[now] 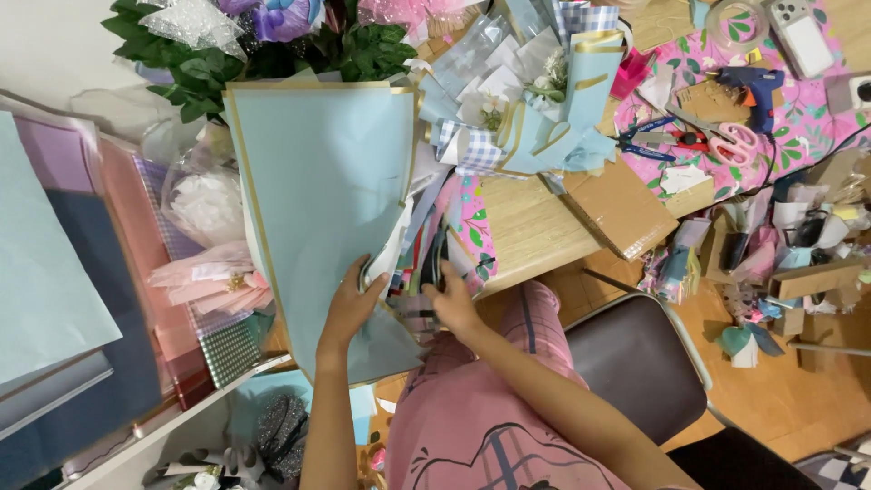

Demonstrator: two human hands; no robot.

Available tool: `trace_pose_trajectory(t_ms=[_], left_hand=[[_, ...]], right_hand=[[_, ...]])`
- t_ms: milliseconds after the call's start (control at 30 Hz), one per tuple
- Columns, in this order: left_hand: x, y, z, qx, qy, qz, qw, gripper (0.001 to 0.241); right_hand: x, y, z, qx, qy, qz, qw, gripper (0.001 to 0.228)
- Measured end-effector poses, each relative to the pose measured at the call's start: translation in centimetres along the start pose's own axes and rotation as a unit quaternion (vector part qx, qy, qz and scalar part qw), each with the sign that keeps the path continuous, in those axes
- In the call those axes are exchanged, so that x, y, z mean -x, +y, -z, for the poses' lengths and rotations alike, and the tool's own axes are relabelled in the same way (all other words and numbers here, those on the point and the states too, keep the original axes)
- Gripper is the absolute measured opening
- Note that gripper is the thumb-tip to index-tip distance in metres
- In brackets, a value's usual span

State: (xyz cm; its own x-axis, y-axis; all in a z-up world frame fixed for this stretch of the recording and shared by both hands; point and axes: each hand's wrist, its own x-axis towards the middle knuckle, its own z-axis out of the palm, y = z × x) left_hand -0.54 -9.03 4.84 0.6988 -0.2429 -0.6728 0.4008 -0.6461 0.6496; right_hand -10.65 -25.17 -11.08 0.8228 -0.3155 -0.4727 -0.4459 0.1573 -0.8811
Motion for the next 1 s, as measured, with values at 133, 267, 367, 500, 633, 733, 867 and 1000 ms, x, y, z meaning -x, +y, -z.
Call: trace_pose_trajectory(t_ms=[133,267,367,500,633,733,867,1000], left_hand=[[0.4,1.3,-0.8,-0.038,-0.001,0.005,0.999,0.094],[-0.2,1.4,-1.4,-0.055,-0.016,0.019,0.998,0.108],[-0.4,1.9,-1.2,-0.059,-0.026,0.037,0.997,0.114],[-1.7,1.0,-1.6,-0.061,0.002,0.058,0.996,0.099],[-2.6,0.1,-1.8,-0.037,0.032,0.06,0.997,0.087],[-1.5,1.3,-1.3,-0.041,0.019,0.061,0.997,0.087],[-1.0,1.4,-1.4,-0.032,0.01,0.062,0.998,0.085],[-2.3,0.0,-2.0,-0.032,0.02,0.055,0.998,0.082]], right_hand=[[3.2,-7.6,-2.2,0.07,-0.078,0.016,0.994,0.07],[3.7,-9.4,-2.9,0.125,-0.145,0.058,0.98,0.074],[2.9,-7.3,-2.6,0.124,-0.177,0.038,0.976,0.071],[4.1,-10.5,-1.4,0.113,-0.212,0.083,0.967,0.073],[4.0,-9.0,-1.2,0.107,-0.221,0.063,0.967,0.076],[2.8,-6.9,-0.3,0.132,-0.113,-0.025,0.984,0.057],[1.0,-3.6,0.9,0.07,-0.02,-0.08,0.994,0.045],[0.5,-4.3,1.5,-0.031,0.023,-0.081,0.996,0.045]])
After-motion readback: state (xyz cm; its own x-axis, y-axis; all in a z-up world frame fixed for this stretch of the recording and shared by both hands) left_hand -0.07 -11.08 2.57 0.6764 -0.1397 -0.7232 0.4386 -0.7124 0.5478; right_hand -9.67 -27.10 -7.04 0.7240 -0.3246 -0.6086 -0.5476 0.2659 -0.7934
